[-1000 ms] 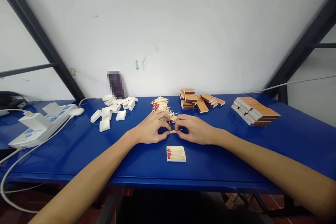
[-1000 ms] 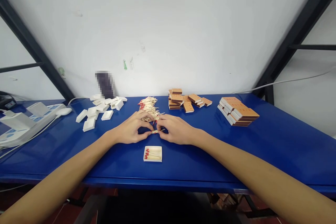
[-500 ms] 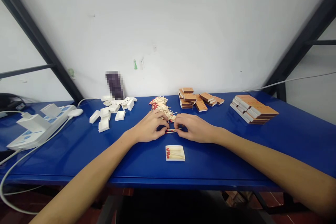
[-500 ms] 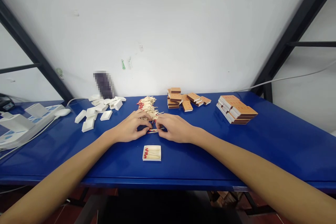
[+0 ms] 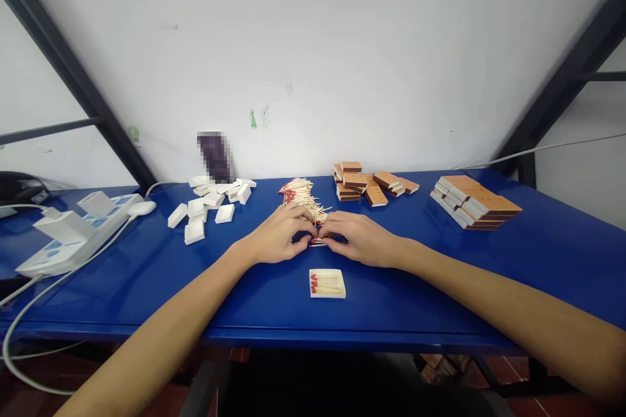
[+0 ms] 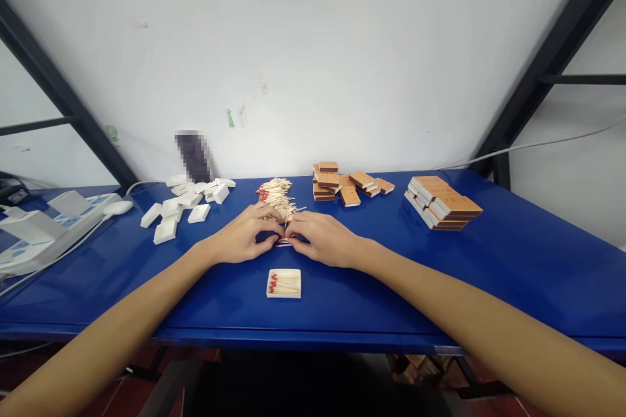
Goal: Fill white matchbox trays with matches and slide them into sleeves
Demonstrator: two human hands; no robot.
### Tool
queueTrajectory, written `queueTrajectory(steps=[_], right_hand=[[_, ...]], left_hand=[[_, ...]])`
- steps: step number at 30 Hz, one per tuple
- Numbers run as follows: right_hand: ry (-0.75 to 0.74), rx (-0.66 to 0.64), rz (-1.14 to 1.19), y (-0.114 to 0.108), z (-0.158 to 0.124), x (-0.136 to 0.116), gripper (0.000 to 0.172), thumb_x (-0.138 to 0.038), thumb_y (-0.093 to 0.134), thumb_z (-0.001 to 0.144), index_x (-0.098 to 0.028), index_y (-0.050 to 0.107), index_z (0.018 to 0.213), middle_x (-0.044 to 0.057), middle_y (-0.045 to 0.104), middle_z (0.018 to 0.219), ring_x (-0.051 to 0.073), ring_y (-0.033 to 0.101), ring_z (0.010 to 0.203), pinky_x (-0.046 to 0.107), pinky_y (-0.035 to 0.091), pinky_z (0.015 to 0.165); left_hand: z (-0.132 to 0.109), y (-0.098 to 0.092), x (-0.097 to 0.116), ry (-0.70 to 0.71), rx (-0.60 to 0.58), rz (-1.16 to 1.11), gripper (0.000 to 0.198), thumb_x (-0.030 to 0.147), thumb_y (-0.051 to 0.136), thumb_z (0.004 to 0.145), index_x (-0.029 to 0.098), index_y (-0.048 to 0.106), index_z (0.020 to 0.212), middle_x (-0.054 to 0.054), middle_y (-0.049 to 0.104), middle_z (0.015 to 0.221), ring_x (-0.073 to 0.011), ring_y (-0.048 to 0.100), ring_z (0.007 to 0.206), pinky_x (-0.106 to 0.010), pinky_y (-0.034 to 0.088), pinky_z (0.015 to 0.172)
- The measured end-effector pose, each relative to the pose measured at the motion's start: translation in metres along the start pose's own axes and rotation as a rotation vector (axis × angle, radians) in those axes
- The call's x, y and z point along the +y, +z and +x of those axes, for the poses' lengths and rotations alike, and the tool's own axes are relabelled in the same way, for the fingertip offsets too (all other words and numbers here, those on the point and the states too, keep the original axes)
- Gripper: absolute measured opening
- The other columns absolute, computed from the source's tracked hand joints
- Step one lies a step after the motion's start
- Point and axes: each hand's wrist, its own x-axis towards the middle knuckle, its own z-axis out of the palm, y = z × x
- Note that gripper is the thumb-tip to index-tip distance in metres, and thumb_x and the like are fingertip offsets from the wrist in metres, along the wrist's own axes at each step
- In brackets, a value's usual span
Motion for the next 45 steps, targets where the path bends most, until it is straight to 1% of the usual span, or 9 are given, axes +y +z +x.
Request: queueTrajectory(steps=[4, 8, 14, 19, 23, 28, 34, 45], right_hand=[[0.051, 0.001, -0.025, -0.004, -0.001, -0.002, 0.014, -0.024, 0.055, 0.093, -0.018, 0.066, 0.098, 0.007, 0.065, 0.097, 0.021, 0.060, 0.090, 0.034, 0.048, 0.078], [0.051, -0.027, -0.021, -0.004, -0.001, -0.002, 0.013, -0.025, 0.056, 0.092, -0.018, 0.067, 0.097, 0.007, 0.066, 0.097, 0.022, 0.060, 0.091, 0.035, 0.048, 0.080], [0.024, -0.033, -0.018, -0.002, 0.000, 0.000, 0.011, -0.020, 0.057, 0.090, -0.018, 0.067, 0.092, 0.006, 0.068, 0.089, 0.020, 0.060, 0.084, 0.033, 0.046, 0.077], [0.009, -0.028, 0.002, 0.000, 0.000, 0.003, 0.013, -0.017, 0.054, 0.091, -0.018, 0.067, 0.090, 0.005, 0.067, 0.086, 0.018, 0.060, 0.079, 0.032, 0.045, 0.074], [0.017, -0.028, 0.058, 0.001, 0.001, 0.003, 0.015, -0.016, 0.054, 0.092, -0.018, 0.068, 0.093, 0.005, 0.068, 0.090, 0.018, 0.061, 0.082, 0.032, 0.046, 0.076], [0.047, -0.022, 0.114, 0.002, 0.002, 0.005, 0.015, -0.015, 0.055, 0.091, -0.018, 0.069, 0.095, 0.005, 0.070, 0.092, 0.017, 0.062, 0.083, 0.030, 0.047, 0.077], [0.052, -0.011, 0.098, 0.003, 0.002, 0.007, 0.016, -0.017, 0.054, 0.093, -0.019, 0.069, 0.098, 0.005, 0.071, 0.096, 0.019, 0.063, 0.088, 0.032, 0.047, 0.079], [0.066, -0.014, 0.065, 0.003, 0.001, 0.007, 0.014, -0.019, 0.054, 0.093, -0.019, 0.069, 0.095, 0.005, 0.067, 0.092, 0.019, 0.061, 0.086, 0.031, 0.045, 0.076]], left_hand=[[0.000, -0.001, 0.001, -0.005, -0.005, -0.007, 0.018, 0.021, 0.055, 0.088, 0.022, 0.071, 0.097, -0.004, 0.062, 0.111, -0.0227, 0.053, 0.109, -0.040, 0.038, 0.098], [-0.001, -0.001, 0.002, -0.010, -0.005, -0.020, 0.019, 0.023, 0.057, 0.087, 0.023, 0.071, 0.100, -0.004, 0.062, 0.112, -0.0230, 0.053, 0.110, -0.040, 0.037, 0.099], [-0.002, -0.003, 0.004, -0.001, -0.017, -0.027, 0.017, 0.024, 0.058, 0.086, 0.022, 0.071, 0.096, -0.004, 0.063, 0.109, -0.0230, 0.054, 0.109, -0.040, 0.037, 0.100], [-0.002, -0.003, 0.004, -0.003, -0.027, -0.055, 0.018, 0.022, 0.058, 0.084, 0.022, 0.071, 0.096, -0.003, 0.063, 0.108, -0.0217, 0.055, 0.108, -0.039, 0.037, 0.099], [-0.002, -0.003, 0.004, -0.005, -0.027, -0.048, 0.019, 0.019, 0.058, 0.082, 0.021, 0.071, 0.096, -0.003, 0.063, 0.109, -0.0218, 0.055, 0.108, -0.038, 0.037, 0.099], [-0.001, -0.003, 0.004, -0.019, -0.031, -0.030, 0.020, 0.021, 0.059, 0.082, 0.021, 0.070, 0.097, -0.004, 0.064, 0.109, -0.0221, 0.056, 0.107, -0.038, 0.038, 0.097], [-0.002, -0.003, 0.005, -0.029, -0.038, -0.013, 0.022, 0.025, 0.060, 0.082, 0.021, 0.069, 0.102, -0.005, 0.063, 0.111, -0.0239, 0.055, 0.108, -0.040, 0.038, 0.097], [-0.002, -0.002, 0.003, -0.016, -0.033, -0.020, 0.020, 0.025, 0.062, 0.081, 0.021, 0.070, 0.099, -0.004, 0.063, 0.111, -0.0227, 0.055, 0.108, -0.039, 0.036, 0.102]])
